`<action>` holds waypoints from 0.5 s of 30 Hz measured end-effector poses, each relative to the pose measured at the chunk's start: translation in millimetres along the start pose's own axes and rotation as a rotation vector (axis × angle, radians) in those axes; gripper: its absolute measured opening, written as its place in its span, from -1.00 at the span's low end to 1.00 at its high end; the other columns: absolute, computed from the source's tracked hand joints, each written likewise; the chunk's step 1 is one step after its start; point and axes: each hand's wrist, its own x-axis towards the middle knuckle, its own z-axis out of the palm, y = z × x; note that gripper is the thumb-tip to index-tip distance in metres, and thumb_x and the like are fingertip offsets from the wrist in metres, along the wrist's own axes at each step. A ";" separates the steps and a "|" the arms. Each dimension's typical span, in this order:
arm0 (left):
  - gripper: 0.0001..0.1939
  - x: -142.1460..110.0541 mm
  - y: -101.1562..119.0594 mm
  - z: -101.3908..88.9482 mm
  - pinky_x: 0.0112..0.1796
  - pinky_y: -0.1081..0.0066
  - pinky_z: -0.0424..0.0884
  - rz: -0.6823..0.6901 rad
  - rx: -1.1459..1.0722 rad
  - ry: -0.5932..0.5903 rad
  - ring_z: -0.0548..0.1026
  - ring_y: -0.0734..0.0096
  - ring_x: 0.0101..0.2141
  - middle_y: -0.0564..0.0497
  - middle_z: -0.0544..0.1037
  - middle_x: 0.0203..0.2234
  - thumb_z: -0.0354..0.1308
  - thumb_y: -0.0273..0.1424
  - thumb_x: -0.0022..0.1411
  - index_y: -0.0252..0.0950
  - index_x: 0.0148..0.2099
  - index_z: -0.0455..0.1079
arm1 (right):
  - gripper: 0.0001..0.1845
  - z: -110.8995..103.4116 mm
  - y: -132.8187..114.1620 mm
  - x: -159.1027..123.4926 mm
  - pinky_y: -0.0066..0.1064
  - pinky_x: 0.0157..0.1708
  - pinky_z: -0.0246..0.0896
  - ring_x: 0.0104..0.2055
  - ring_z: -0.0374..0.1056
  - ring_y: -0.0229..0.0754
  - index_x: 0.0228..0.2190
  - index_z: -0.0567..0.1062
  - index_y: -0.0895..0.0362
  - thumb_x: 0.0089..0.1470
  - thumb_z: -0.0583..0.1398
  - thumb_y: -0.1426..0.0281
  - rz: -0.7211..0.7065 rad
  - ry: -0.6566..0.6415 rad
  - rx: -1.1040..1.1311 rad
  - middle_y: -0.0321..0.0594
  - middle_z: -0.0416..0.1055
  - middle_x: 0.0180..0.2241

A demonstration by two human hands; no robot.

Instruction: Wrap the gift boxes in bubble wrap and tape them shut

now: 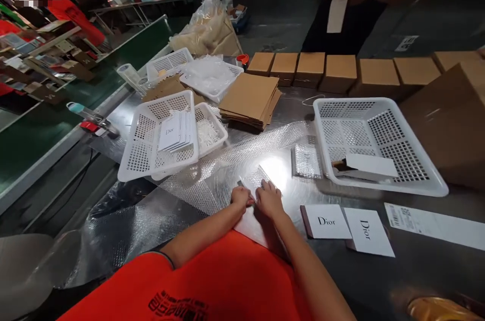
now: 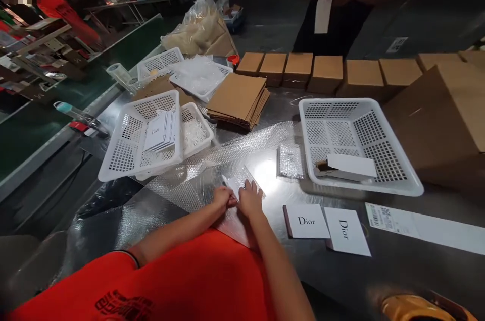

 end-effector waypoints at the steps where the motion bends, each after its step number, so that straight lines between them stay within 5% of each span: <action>1: -0.73 -0.5 2.7 0.9 -0.46 0.50 0.46 -0.018 -0.001 -0.016 0.40 0.56 -0.61 0.18 0.32 -0.69 0.19 -0.56 0.22 -0.29 -0.49 0.22 | -0.62 1.2 -0.7 0.3 0.09 0.24 -0.02 0.41 -0.06 0.17 -0.01 0.56 0.10 0.26 0.04 0.41 0.003 0.000 0.008 -0.02 0.06 0.39; 9: -0.76 3.4 22.5 7.7 -0.36 0.44 0.50 0.001 0.090 -0.127 0.50 0.45 -0.52 0.14 0.37 -0.68 0.25 -0.57 0.07 -0.27 -0.52 0.26 | -0.62 -1.1 -6.7 -2.8 0.04 0.25 -0.01 0.40 -0.04 0.18 0.01 0.55 0.12 0.22 0.10 0.39 0.032 0.028 0.048 0.00 0.09 0.38; 15: -0.82 5.6 15.4 3.9 -0.27 0.37 0.47 0.135 0.213 -0.179 0.48 0.38 -0.46 0.12 0.35 -0.66 0.16 -0.64 0.05 -0.30 -0.51 0.33 | -0.63 -13.4 2.2 8.7 -0.19 0.00 0.21 0.20 0.24 0.03 -0.09 0.57 0.09 0.25 0.01 0.49 0.072 0.068 0.068 -0.03 0.38 0.15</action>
